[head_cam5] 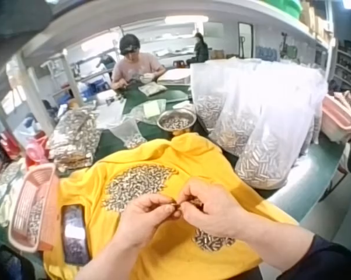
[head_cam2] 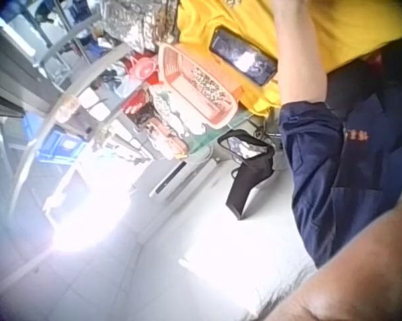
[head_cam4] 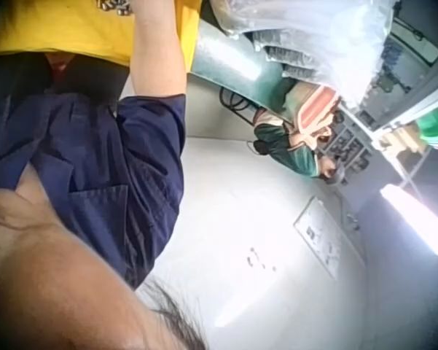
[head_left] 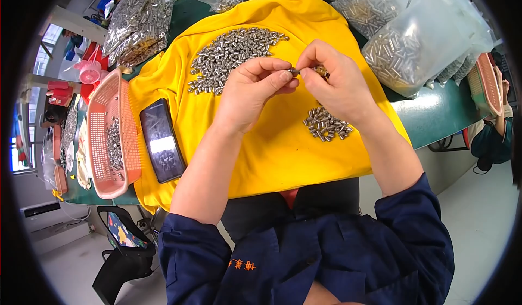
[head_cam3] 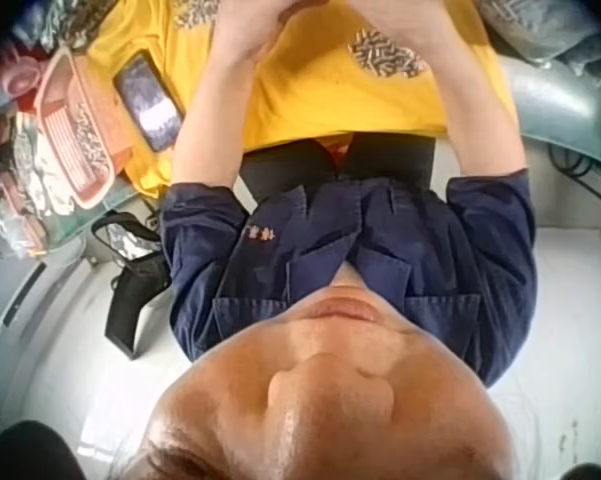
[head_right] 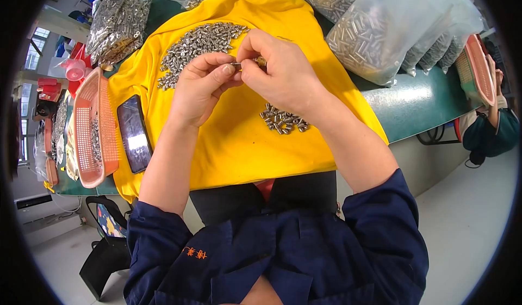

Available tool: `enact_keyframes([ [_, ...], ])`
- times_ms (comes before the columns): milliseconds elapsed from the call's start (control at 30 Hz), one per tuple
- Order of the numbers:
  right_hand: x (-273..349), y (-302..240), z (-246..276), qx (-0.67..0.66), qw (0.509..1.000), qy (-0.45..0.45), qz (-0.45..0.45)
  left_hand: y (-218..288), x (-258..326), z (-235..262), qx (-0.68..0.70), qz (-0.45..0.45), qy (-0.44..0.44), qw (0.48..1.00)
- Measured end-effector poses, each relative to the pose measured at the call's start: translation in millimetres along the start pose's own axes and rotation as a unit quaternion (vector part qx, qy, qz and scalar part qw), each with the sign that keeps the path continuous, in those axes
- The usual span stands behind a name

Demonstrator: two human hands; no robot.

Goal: Sorting and inspecting small metal hardware pieces on a yellow cloth at a workbench.

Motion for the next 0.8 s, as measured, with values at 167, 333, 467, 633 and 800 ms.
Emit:
enact_keyframes([
  [167,3.0,-0.9,-2.3,0.068,0.997,-0.023,-0.006,4.0,1.0,-3.7,-0.096,-0.017,0.039,0.994],
  [333,2.5,-1.3,-4.3,0.054,0.999,-0.001,0.005,7.0,1.4,-5.7,-0.152,-0.032,0.064,0.986],
  [467,1.3,-1.1,-4.2,0.080,0.997,-0.006,0.019,8.1,1.4,-4.7,-0.145,-0.049,0.064,0.986],
  [633,1.8,-0.1,-0.7,0.015,0.999,0.005,-0.039,9.2,0.4,-2.9,-0.149,-0.052,0.068,0.985],
  [800,1.8,-3.4,5.2,0.062,0.997,0.032,0.017,13.8,-0.3,2.9,-0.129,-0.059,0.097,0.985],
])
Point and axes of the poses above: each hand's wrist, its own x-axis away from the middle knuckle, its own z-axis out of the back of the hand, y = z × x, the point moved 3 cm from there along -x, towards the middle knuckle, and after that the axes turned 8 degrees about z, right-handed, at the moved point
